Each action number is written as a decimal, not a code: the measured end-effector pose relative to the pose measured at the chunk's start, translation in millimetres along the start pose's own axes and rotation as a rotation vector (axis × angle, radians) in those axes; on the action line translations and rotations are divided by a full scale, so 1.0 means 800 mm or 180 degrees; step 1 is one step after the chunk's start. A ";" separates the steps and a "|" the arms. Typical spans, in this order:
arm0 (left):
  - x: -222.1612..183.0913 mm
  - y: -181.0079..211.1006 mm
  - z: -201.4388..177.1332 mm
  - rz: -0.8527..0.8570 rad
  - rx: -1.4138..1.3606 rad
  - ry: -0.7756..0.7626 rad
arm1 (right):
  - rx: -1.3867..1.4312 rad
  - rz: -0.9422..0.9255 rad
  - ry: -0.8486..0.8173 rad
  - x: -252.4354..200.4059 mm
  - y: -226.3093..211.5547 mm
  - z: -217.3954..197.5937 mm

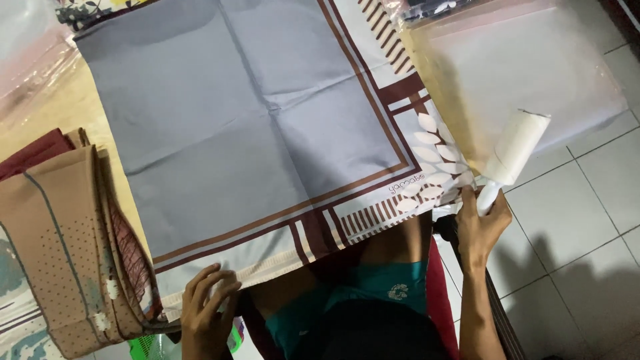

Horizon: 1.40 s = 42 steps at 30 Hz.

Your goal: Using a lint roller to remove debris from folded fabric pieces on a work table.

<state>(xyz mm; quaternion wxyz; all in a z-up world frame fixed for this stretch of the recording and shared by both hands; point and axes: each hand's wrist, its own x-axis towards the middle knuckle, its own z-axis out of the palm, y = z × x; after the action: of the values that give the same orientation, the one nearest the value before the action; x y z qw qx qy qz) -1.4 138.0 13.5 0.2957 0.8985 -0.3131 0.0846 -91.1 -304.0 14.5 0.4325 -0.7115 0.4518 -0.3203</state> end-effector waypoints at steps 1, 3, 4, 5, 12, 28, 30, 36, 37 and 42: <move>0.001 0.000 0.000 -0.0012 -0.0001 0.0004 | -0.0005 -0.0005 -0.0010 0.000 0.005 0.000; 0.001 0.001 -0.001 -0.0031 0.0072 -0.0109 | -0.0001 -0.0083 -0.0022 0.000 0.015 0.000; 0.004 0.005 -0.004 -0.0043 0.0070 -0.0107 | -0.0007 -0.0087 -0.0031 0.001 0.025 -0.003; 0.008 0.008 -0.006 -0.0064 0.0091 -0.0186 | 0.0041 -0.0275 -0.0074 0.003 0.036 -0.005; 0.078 0.060 0.011 0.0156 -0.0159 -0.0238 | 0.0653 -0.0090 -0.0431 -0.041 -0.007 -0.022; 0.181 0.079 0.093 0.0574 0.0625 -0.0807 | -0.0002 0.0472 -0.2135 -0.132 0.007 -0.017; 0.179 0.077 0.094 0.0494 0.0615 -0.0878 | 0.0116 0.1099 -0.1812 -0.118 0.018 -0.029; 0.183 0.084 0.088 0.0403 0.0576 -0.0984 | -0.0379 0.0988 -0.1133 -0.058 0.025 -0.080; 0.183 0.085 0.088 0.0411 0.0572 -0.0987 | -0.0379 0.0991 -0.1124 -0.059 0.019 -0.081; 0.182 0.089 0.086 0.0405 0.0539 -0.1119 | 0.0772 -0.0412 -0.1195 -0.090 -0.015 -0.066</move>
<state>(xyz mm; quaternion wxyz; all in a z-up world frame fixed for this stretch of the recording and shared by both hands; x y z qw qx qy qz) 68.1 -21.5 40.7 0.1540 0.8995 -0.4078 -0.0291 -159.6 -252.3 42.6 0.5698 -0.7290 0.2750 -0.2614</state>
